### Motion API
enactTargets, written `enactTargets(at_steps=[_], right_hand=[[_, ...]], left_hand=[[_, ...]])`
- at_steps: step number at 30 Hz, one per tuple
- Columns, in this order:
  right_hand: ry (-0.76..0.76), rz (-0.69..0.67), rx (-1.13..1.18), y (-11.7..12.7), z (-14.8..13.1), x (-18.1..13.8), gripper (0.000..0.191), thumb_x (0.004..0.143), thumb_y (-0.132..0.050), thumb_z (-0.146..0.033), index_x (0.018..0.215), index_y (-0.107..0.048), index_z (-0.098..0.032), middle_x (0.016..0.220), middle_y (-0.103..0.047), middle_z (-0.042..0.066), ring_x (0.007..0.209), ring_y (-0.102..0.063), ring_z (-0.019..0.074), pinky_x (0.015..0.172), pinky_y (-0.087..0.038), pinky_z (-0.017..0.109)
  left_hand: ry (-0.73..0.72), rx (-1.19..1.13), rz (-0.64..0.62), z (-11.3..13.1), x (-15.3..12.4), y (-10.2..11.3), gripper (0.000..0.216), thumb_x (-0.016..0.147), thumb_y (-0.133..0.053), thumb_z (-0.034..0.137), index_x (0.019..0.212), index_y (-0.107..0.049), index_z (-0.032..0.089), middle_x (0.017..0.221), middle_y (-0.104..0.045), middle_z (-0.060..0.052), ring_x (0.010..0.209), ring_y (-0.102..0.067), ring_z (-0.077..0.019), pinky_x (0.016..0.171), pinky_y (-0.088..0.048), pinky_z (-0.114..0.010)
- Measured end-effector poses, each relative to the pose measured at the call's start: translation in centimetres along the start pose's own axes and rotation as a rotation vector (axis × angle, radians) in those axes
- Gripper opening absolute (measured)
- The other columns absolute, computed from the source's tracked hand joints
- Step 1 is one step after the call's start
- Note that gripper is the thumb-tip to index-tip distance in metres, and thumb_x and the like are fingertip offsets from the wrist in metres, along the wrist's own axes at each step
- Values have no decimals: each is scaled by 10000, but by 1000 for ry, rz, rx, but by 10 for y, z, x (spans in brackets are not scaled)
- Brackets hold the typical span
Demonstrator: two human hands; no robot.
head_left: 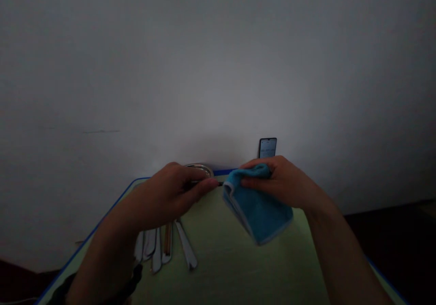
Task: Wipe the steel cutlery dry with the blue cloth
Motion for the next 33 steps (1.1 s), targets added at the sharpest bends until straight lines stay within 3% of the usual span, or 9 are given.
enactTargets(at_steps=[6, 9, 12, 15, 17, 20, 23, 29, 33], right_hand=[[-52, 479, 454, -3, 8, 7, 290, 656, -673, -418, 864, -647, -217, 800, -678, -1, 680, -618, 143, 585, -478, 250], [-143, 573, 699, -13, 13, 14, 388, 654, -653, -468, 928, -615, -195, 876, -676, 41, 706, -628, 169, 617, -504, 295], [-190, 490, 756, -22, 20, 18, 429, 692, -597, -510, 968, -595, -183, 880, -670, 64, 715, -627, 180, 640, -506, 319], [-189, 334, 610, -21, 25, 15, 394, 730, -547, -530, 884, -603, -172, 809, -655, 52, 671, -604, 158, 631, -491, 302], [-207, 149, 462, -16, 27, 9, 376, 747, -532, -524, 849, -597, -168, 765, -635, 33, 629, -574, 135, 593, -475, 276], [-168, -256, 172, -8, 25, 1, 316, 758, -555, -460, 840, -600, -158, 732, -609, 12, 612, -537, 113, 549, -436, 230], [-71, -466, -1, -4, 19, -2, 257, 792, -537, -387, 900, -606, -164, 776, -614, 11, 668, -537, 113, 591, -424, 222], [-36, -430, -106, -5, 11, -2, 302, 787, -527, -427, 906, -616, -165, 818, -637, 19, 696, -566, 126, 607, -426, 227], [-83, -325, -125, -4, 10, -2, 312, 757, -551, -452, 867, -636, -173, 764, -652, 7, 659, -578, 129, 569, -423, 225]], left_hand=[[-10, 231, 276, 20, 4, 0, 368, 890, -378, 348, 608, -522, 159, 423, -370, 70, 369, -380, -65, 421, -250, -197], [37, 265, 278, 28, 8, -3, 371, 896, -355, 360, 640, -537, 163, 442, -418, 54, 381, -405, -78, 435, -269, -207], [98, 263, 220, 26, 8, -2, 374, 893, -354, 369, 663, -566, 163, 460, -466, 36, 405, -438, -92, 443, -289, -211], [124, 206, 193, 14, 2, 5, 380, 884, -374, 381, 661, -588, 160, 471, -485, 33, 416, -449, -88, 438, -299, -202], [117, 122, 133, 4, -2, 9, 370, 878, -394, 385, 665, -600, 163, 455, -456, 51, 397, -420, -72, 418, -293, -186], [92, -6, -31, -6, -6, 9, 345, 863, -431, 398, 681, -621, 174, 474, -443, 61, 406, -393, -61, 390, -274, -165], [105, -53, -104, -7, -4, 4, 351, 852, -449, 403, 651, -610, 166, 489, -448, 57, 419, -392, -60, 385, -272, -161], [183, -76, 16, 5, 7, -6, 494, 908, -306, 392, 502, -468, 161, 455, -413, 54, 422, -401, -65, 420, -317, -163], [184, -94, 28, 4, 7, -5, 478, 912, -293, 377, 547, -518, 166, 501, -480, 42, 482, -462, -86, 483, -365, -176]])
Point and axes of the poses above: each hand's wrist, its own x-axis towards the middle knuckle, its own y-axis out of the back of the hand, z = x × y, the point moved 2 cm from there along x, towards the middle knuckle
